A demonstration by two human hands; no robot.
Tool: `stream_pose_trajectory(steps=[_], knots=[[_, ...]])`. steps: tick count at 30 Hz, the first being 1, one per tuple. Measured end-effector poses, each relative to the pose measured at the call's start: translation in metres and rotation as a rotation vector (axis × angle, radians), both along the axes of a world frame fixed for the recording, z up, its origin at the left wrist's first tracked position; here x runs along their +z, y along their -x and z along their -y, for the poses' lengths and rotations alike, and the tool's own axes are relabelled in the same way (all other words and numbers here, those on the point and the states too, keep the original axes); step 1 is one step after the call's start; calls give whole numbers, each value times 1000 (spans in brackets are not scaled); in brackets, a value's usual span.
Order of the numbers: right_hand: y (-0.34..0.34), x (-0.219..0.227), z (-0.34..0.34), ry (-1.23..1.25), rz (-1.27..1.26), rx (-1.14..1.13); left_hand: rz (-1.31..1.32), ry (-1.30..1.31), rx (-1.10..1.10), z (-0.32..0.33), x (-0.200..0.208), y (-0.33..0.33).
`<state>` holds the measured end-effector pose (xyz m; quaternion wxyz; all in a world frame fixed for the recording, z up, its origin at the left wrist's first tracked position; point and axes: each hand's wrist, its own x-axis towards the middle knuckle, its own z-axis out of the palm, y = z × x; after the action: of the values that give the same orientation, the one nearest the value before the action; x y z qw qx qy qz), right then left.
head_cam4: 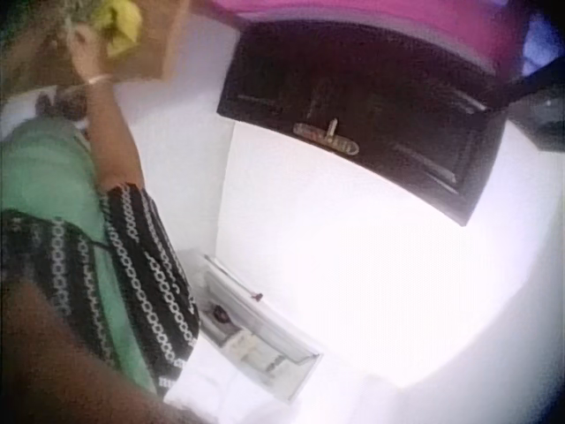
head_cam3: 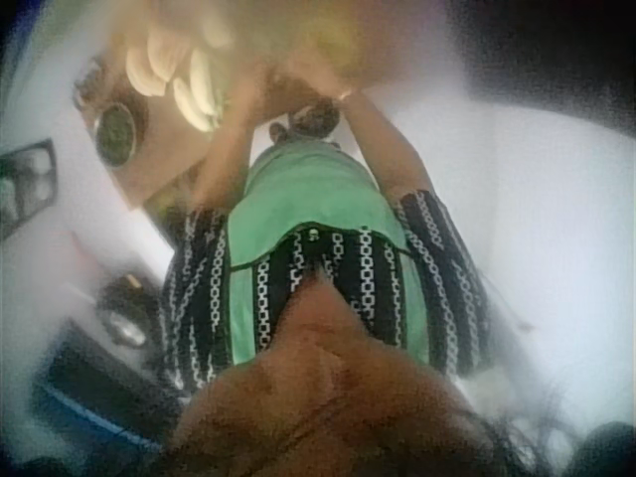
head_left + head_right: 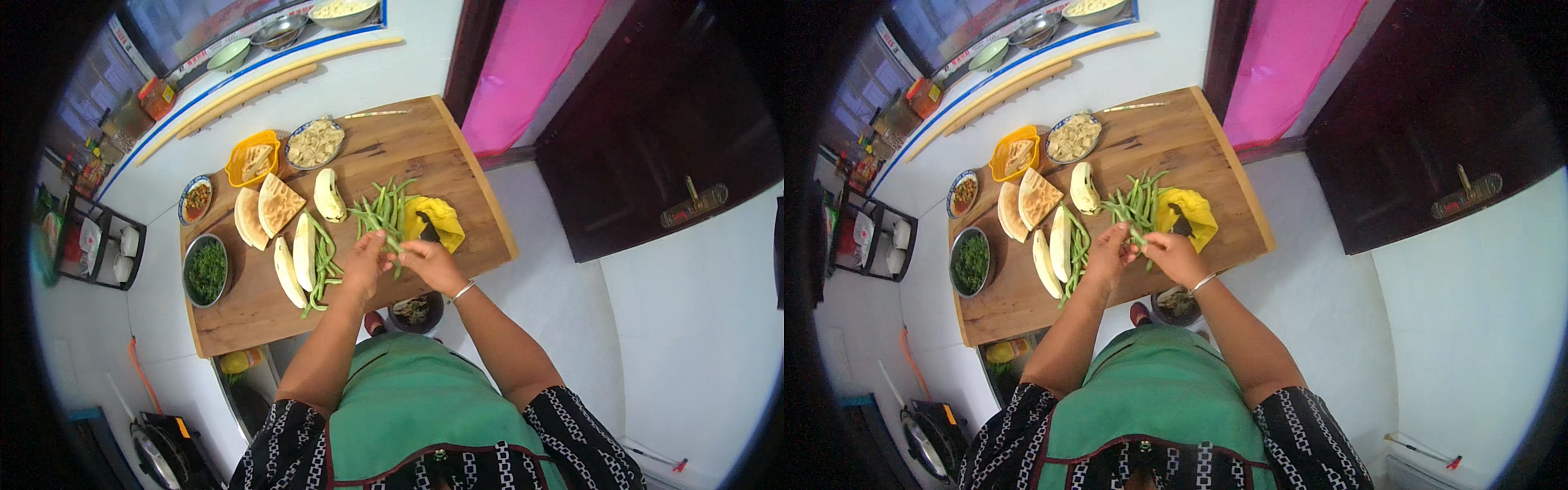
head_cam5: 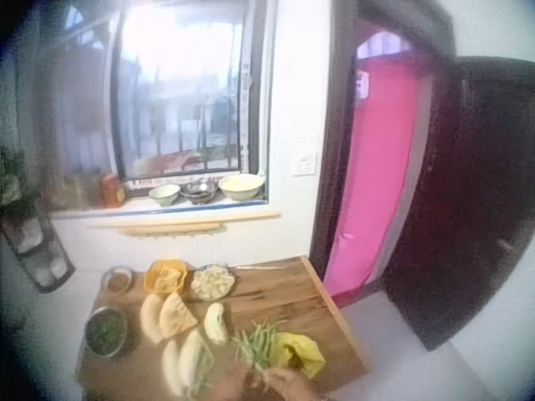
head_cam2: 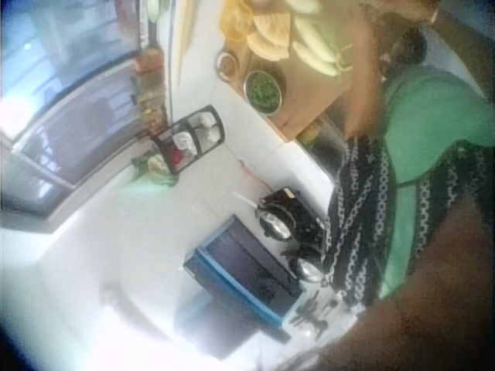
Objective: The person slices an eggplant on a wooden cutting board using a knife, then transfers the slices into a bowl. They wash their hands at the sink, then return to the cutting board to snap green beans into smaller pieces by hand.
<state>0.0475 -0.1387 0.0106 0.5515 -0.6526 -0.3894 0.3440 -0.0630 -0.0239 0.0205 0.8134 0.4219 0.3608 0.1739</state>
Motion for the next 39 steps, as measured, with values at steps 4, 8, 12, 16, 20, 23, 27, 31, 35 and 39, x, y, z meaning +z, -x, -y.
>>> stream_pose_trajectory(steps=[4, 8, 12, 16, 20, 23, 27, 31, 35, 39], knots=[[-3, 3, 41, -20, 118, 77, -11, -213, -131, 25, 10, -4], [-31, 38, 67, -112, -267, -143, -38, -582, -331, 72, 22, -9], [-37, 50, 92, -42, -123, -114, -64, -714, -415, 105, 34, -13], [-27, 52, 113, -148, 623, -265, -96, -864, -424, 122, 26, -11], [-25, 40, 122, -185, 1088, -210, -238, -658, -525, 130, 31, -5], [-33, 12, 130, -111, 900, -423, -171, -431, -436, 132, 39, -2], [-56, -11, 152, 76, -458, -254, 3, -77, -237, 110, 48, 5], [-37, -20, 155, 129, -697, -167, 116, -53, -138, 97, 44, 14], [-19, 0, 145, 183, -900, -1, 130, -39, -109, 93, 40, 19], [-17, -12, 129, 132, -763, 7, 119, -30, -116, 87, 30, 24]])
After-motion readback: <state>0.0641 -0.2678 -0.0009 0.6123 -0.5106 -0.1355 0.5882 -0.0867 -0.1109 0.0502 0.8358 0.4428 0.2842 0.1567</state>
